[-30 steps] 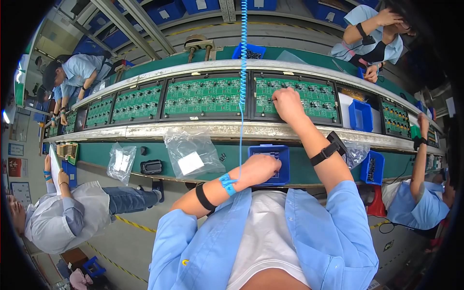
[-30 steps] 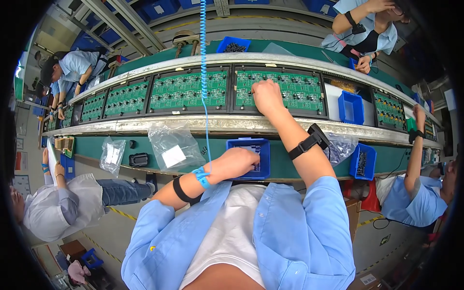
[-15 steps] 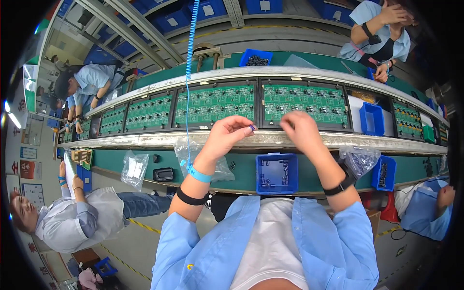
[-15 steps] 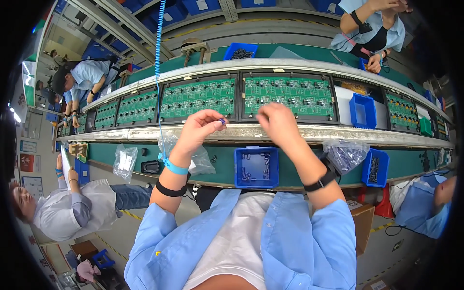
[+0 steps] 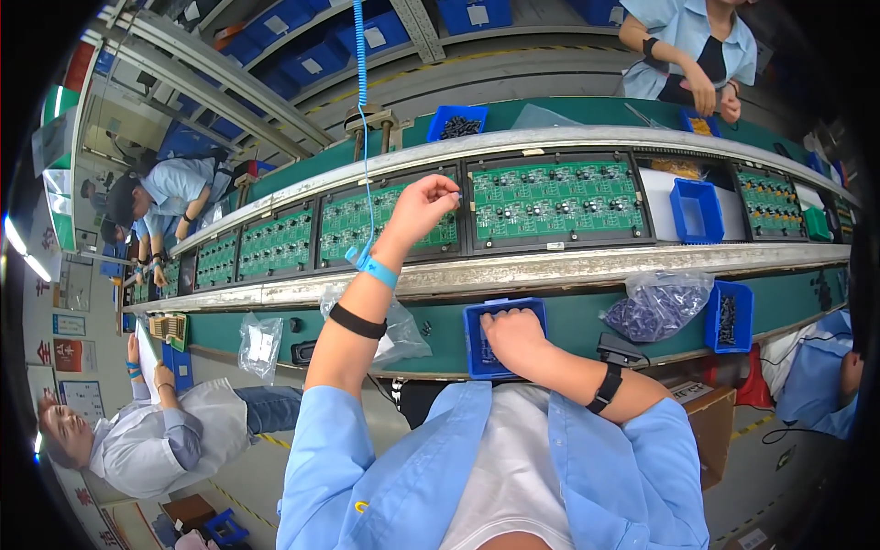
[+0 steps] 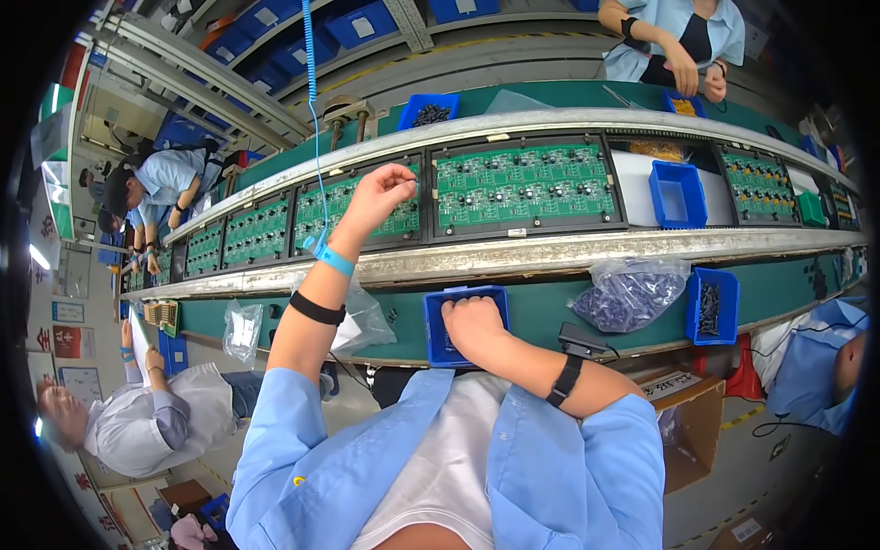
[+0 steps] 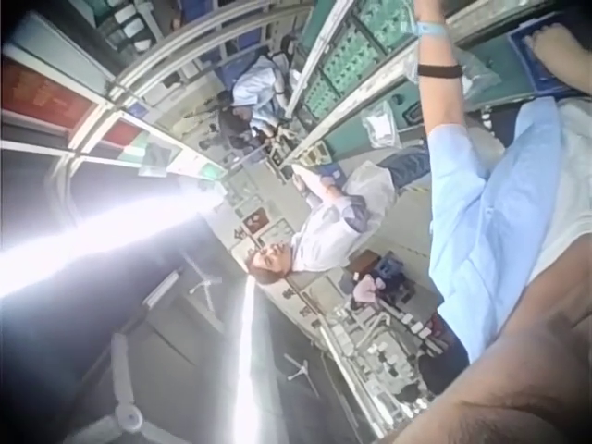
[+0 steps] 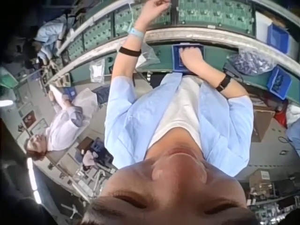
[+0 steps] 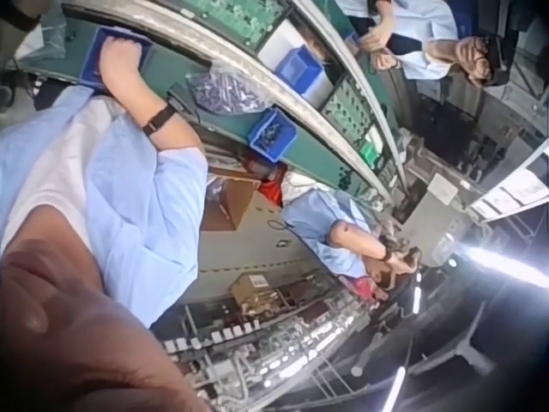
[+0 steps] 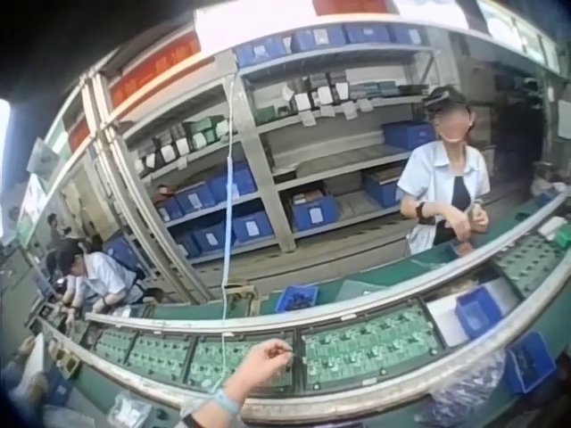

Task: The person picks up capacitors from a blue bin and inserts them into a circuit board by hand, repeating this process for several components.

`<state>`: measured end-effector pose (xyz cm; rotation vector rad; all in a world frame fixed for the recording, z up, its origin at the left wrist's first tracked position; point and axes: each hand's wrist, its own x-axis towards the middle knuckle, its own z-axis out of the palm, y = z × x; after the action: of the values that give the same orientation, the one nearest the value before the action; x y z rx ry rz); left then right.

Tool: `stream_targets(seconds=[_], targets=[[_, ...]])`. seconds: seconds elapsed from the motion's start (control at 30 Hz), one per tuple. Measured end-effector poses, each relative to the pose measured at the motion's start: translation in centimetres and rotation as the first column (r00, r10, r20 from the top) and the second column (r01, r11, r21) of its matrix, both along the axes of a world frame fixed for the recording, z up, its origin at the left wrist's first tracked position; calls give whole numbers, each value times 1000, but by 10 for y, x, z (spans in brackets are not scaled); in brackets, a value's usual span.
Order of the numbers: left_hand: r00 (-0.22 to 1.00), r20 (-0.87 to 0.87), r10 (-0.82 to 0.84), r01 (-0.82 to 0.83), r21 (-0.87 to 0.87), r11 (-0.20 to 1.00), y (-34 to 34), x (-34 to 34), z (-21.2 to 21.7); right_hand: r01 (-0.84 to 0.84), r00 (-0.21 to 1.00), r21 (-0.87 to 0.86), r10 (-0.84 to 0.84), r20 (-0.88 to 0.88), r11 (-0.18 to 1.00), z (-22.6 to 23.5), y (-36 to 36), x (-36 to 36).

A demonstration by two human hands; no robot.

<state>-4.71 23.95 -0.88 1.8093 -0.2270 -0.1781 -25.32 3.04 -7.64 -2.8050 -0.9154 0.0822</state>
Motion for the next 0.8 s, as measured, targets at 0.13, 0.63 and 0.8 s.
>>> stream_targets(seconds=[0.13,0.63,0.8], targets=[[995,95,28,-47,209,977,-4,25,-3,37,999,37,-38,15,999,6,6,2],[897,397,-193,-151,688,710,-19,44,-5,24,996,275,1,-90,961,25,2,-7],[888,398,-229,-168,746,645,-21,49,-5,53,987,387,11,-160,920,58,-10,0]])
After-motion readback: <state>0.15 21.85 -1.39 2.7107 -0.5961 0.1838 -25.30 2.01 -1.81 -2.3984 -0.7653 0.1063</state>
